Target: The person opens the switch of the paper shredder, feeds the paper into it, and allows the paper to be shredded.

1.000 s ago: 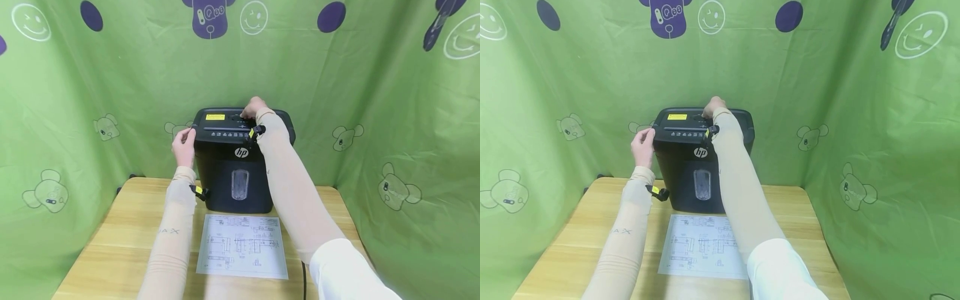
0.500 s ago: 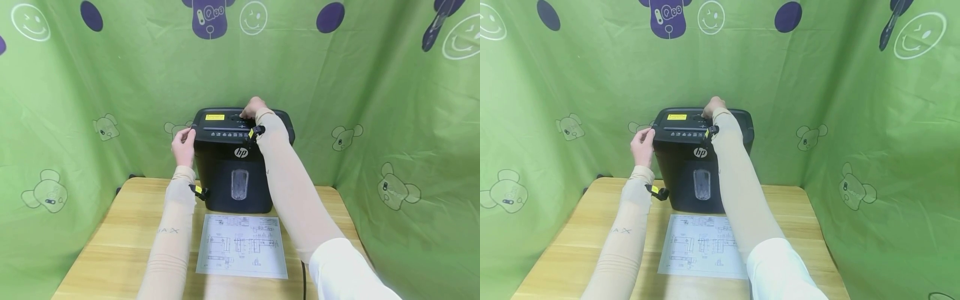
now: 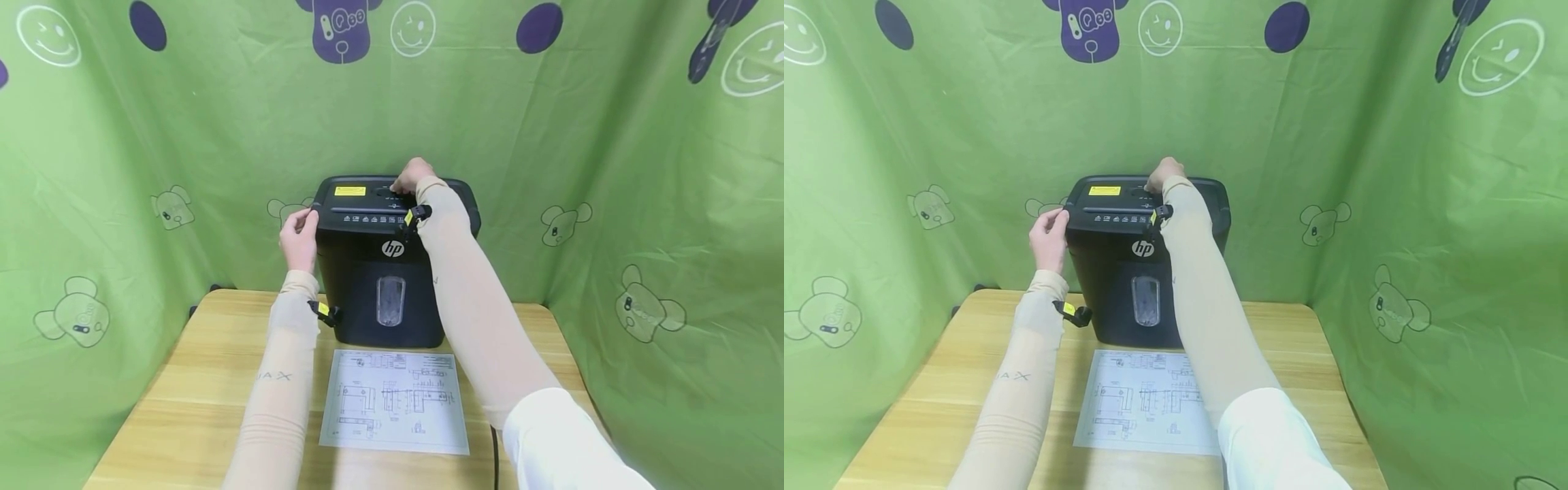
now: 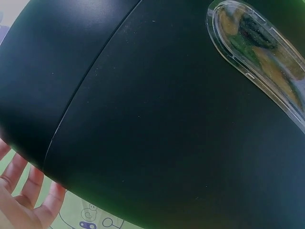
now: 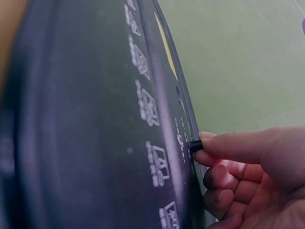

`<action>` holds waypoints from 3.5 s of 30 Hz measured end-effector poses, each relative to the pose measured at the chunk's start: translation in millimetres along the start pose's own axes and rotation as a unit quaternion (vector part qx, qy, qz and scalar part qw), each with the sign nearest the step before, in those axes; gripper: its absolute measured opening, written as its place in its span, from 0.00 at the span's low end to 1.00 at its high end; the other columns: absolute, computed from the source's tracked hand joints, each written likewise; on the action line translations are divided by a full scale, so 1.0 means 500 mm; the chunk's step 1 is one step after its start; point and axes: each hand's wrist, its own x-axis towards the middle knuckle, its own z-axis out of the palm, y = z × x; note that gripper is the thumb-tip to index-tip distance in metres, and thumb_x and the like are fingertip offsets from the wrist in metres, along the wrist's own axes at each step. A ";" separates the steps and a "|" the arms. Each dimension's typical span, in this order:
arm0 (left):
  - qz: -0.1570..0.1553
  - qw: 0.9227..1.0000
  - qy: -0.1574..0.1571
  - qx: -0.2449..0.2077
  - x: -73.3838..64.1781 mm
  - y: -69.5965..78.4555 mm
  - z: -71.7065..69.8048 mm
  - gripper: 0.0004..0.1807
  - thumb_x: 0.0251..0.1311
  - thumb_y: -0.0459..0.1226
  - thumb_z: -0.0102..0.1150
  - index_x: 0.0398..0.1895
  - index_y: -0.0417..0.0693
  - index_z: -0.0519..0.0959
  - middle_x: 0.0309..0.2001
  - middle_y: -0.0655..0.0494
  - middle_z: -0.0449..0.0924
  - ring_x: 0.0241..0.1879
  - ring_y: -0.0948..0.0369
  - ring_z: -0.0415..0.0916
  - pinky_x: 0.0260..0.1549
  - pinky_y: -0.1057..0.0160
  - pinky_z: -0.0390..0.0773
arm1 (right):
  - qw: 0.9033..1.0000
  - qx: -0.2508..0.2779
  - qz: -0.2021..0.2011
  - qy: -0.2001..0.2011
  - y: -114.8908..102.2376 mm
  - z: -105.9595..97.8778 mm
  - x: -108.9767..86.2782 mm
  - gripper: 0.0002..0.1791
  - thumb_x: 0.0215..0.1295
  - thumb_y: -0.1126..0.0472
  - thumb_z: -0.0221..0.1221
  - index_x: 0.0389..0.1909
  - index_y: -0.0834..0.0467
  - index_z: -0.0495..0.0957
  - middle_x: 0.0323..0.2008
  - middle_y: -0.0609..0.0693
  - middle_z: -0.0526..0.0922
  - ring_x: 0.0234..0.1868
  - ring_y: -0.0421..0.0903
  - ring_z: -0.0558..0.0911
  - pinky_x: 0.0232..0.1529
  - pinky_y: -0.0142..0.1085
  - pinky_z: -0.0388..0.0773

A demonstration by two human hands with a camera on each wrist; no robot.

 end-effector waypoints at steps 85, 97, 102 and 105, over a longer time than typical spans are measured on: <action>-0.035 0.997 0.004 -0.071 0.006 -0.009 0.015 0.20 0.61 0.46 0.63 0.52 0.46 0.81 0.47 0.53 0.79 0.49 0.61 0.73 0.58 0.64 0.73 | 0.962 0.156 -0.163 0.151 0.245 -0.042 -0.214 0.12 0.64 0.54 0.62 0.34 0.61 0.80 0.22 0.41 0.71 0.29 0.42 0.68 0.31 0.34 0.66; -0.095 0.988 -0.104 -0.058 -0.028 -0.043 -0.045 0.26 0.62 0.56 0.59 0.58 0.53 0.76 0.55 0.53 0.78 0.49 0.62 0.74 0.55 0.56 0.76 | 0.911 0.336 -0.124 0.203 0.365 0.041 -0.234 0.09 0.64 0.59 0.62 0.40 0.61 0.79 0.26 0.36 0.74 0.29 0.35 0.71 0.30 0.25 0.70; -0.110 0.984 -0.136 -0.013 -0.068 -0.102 -0.088 0.25 0.64 0.52 0.58 0.59 0.49 0.75 0.57 0.46 0.78 0.50 0.57 0.76 0.54 0.56 0.77 | 0.910 0.354 -0.094 0.195 0.424 0.103 -0.227 0.06 0.64 0.59 0.62 0.36 0.58 0.79 0.24 0.37 0.74 0.26 0.35 0.70 0.27 0.26 0.70; -0.130 0.980 -0.149 0.009 -0.094 -0.139 -0.112 0.25 0.65 0.50 0.58 0.59 0.47 0.75 0.57 0.45 0.78 0.48 0.59 0.76 0.51 0.60 0.78 | 0.920 0.341 -0.078 0.175 0.459 0.147 -0.223 0.11 0.65 0.58 0.62 0.39 0.63 0.77 0.24 0.37 0.73 0.26 0.35 0.70 0.28 0.27 0.71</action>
